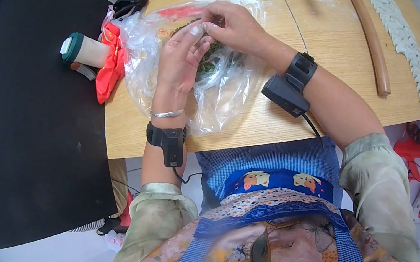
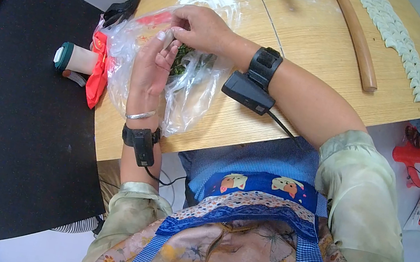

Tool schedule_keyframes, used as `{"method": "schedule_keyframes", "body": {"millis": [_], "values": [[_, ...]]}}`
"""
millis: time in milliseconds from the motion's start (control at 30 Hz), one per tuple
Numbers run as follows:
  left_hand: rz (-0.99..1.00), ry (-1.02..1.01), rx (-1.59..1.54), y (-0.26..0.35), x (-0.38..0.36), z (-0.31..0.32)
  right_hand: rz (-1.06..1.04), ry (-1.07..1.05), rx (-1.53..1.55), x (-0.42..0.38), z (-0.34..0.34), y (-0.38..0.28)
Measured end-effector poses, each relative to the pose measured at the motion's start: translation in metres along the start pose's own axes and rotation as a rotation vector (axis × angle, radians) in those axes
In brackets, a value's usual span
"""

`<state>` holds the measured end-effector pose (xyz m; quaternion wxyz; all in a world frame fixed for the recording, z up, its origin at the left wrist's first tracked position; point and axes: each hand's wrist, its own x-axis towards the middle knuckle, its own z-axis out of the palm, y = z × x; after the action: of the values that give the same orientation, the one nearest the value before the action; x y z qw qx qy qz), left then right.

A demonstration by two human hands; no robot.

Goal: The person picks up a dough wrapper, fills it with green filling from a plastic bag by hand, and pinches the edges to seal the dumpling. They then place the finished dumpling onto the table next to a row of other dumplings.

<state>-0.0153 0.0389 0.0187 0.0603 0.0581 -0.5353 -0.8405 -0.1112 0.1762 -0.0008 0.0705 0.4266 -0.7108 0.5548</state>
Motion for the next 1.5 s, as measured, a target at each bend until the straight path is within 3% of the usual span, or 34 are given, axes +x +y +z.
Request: {"method": "schedule_keyframes", "body": {"millis": [100, 433, 700, 1133, 1500], "values": [[0.052, -0.041, 0.100, -0.004, 0.002, -0.002, 0.071, -0.025, 0.068, 0.000, -0.001, -0.001], [0.080, 0.019, 0.054, -0.002, 0.005, -0.007, 0.013, 0.024, 0.129, 0.000, 0.001, -0.002], [0.056, -0.037, -0.136, 0.004, 0.006, -0.012, -0.055, -0.053, 0.079, -0.002, -0.001, -0.007], [0.072, -0.011, -0.086, 0.000, 0.008, -0.016, -0.160, -0.115, -0.043, -0.005, -0.001, -0.011], [0.091, -0.032, -0.065, 0.001, 0.007, -0.015, -0.290, 0.021, -0.016, -0.006, 0.004, -0.012]]}}
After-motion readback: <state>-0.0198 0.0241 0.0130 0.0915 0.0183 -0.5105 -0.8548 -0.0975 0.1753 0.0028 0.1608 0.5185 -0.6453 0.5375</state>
